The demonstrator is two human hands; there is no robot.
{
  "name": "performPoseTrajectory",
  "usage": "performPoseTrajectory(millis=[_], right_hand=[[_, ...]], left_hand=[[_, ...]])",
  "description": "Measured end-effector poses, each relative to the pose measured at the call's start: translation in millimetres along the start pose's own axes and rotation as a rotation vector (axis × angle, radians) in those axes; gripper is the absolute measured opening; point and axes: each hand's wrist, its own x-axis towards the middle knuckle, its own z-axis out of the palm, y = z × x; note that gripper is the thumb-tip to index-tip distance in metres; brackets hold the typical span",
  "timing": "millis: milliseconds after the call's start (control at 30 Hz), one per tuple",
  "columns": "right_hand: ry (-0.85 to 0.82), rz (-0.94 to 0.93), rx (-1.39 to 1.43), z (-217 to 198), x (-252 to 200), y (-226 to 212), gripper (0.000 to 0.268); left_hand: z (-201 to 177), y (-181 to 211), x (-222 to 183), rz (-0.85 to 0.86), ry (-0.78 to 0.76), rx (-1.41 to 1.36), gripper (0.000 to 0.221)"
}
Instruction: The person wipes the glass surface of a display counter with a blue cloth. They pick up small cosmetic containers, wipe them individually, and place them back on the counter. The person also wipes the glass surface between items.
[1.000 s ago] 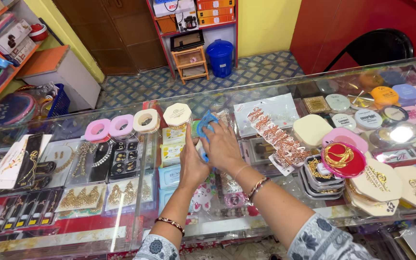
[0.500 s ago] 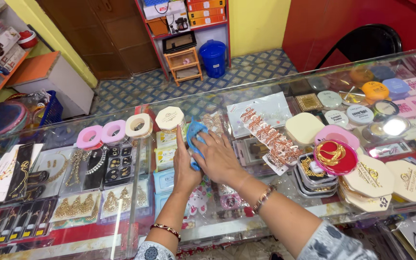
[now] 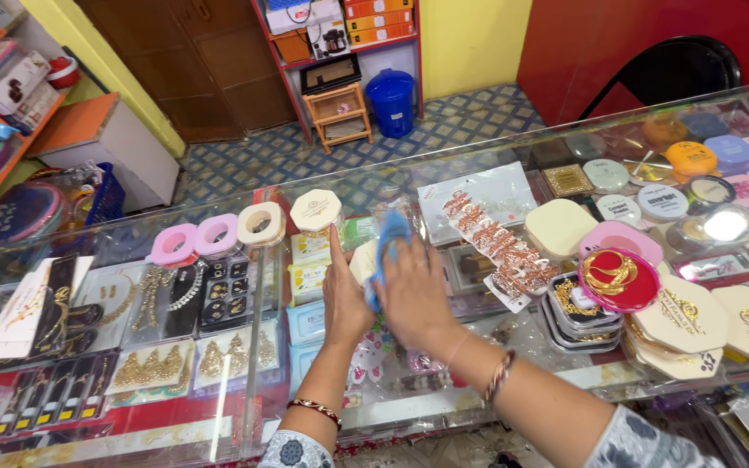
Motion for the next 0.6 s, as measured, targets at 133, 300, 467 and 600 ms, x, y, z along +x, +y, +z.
performPoseTrajectory(millis=[133,300,467,600], right_hand=[[-0.035,-0.130,0.107,1.9,-16.9,-7.6,0.056],[-0.174,-0.107,0.233,9.6,17.7,-2.3,0.056],[-0.214,0.051,0.257,7.3,46.0,-2.1,0.048],[-0.225,0.157,0.292,6.7,58.4,1.4,0.047]], left_hand=[[0.9,-10.2,3.6,0.001,-0.045,-0.077,0.111],[-5.4,-8.0,2.8,0.139,-0.057,-0.161,0.121],[-5.0,-2.1,2.8,0.019,-0.066,-0.134,0.116],[-7.1,4.5,2.4,-0.027,-0.085,-0.119,0.122]])
